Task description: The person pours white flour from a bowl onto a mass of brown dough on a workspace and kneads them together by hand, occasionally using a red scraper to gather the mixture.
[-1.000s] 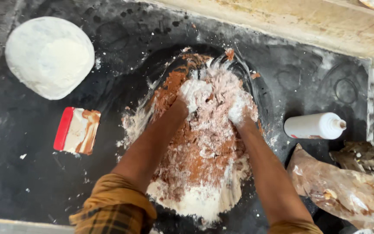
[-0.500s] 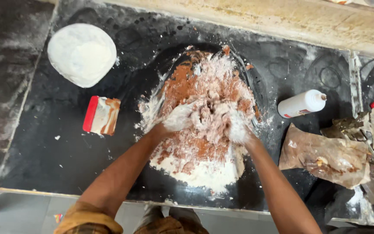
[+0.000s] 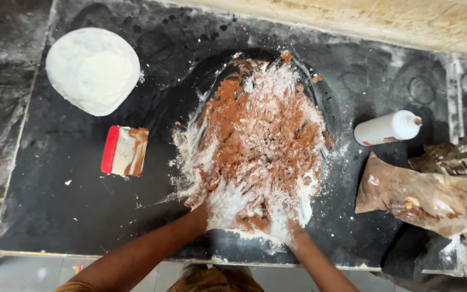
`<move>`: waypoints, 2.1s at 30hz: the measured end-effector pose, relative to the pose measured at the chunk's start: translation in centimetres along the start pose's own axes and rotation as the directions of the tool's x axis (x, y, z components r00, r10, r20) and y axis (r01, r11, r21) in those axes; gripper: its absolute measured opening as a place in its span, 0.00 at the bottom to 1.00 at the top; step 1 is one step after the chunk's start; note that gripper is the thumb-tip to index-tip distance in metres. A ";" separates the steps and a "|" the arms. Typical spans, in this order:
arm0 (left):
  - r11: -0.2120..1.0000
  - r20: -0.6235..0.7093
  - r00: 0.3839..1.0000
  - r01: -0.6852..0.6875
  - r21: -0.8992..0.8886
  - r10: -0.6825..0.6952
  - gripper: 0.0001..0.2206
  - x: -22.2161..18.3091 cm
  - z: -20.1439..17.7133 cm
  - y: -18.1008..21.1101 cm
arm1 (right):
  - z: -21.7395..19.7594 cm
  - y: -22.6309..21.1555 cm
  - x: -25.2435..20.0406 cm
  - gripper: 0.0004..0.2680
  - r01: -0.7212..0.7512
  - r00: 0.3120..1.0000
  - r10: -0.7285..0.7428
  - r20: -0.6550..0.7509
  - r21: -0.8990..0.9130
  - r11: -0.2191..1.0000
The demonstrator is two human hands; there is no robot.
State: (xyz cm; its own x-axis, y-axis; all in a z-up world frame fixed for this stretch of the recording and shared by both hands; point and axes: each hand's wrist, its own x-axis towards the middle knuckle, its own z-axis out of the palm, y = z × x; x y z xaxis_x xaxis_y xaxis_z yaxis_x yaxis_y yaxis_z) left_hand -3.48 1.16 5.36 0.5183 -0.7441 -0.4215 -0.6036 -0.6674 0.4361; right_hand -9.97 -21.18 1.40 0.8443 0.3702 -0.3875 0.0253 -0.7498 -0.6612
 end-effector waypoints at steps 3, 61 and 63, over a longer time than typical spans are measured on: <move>0.996 -0.096 0.995 -0.030 0.089 0.038 0.47 2.4 2.5 -1.1 | 0.5 2.4 1.7 0.27 -0.051 0.997 0.054 -0.051 0.060 0.997; 0.680 -0.507 0.489 0.284 -0.676 -0.709 0.42 6.8 -7.4 -10.4 | -16.1 17.5 20.4 0.03 0.712 0.545 -0.082 -0.835 0.408 0.572; 0.760 -0.590 0.494 0.281 -0.586 -0.638 0.44 8.9 -8.3 -11.8 | -17.8 17.8 23.5 0.04 0.750 0.470 -0.279 -0.837 0.212 0.626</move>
State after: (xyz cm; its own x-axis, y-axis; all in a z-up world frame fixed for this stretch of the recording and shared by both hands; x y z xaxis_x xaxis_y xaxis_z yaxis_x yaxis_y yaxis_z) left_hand 13.34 2.18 3.08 0.9990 0.0419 -0.0171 0.0424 -0.7331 0.6788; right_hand 19.82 -35.61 -8.05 0.8379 -0.0757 0.5406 0.5358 -0.0756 -0.8410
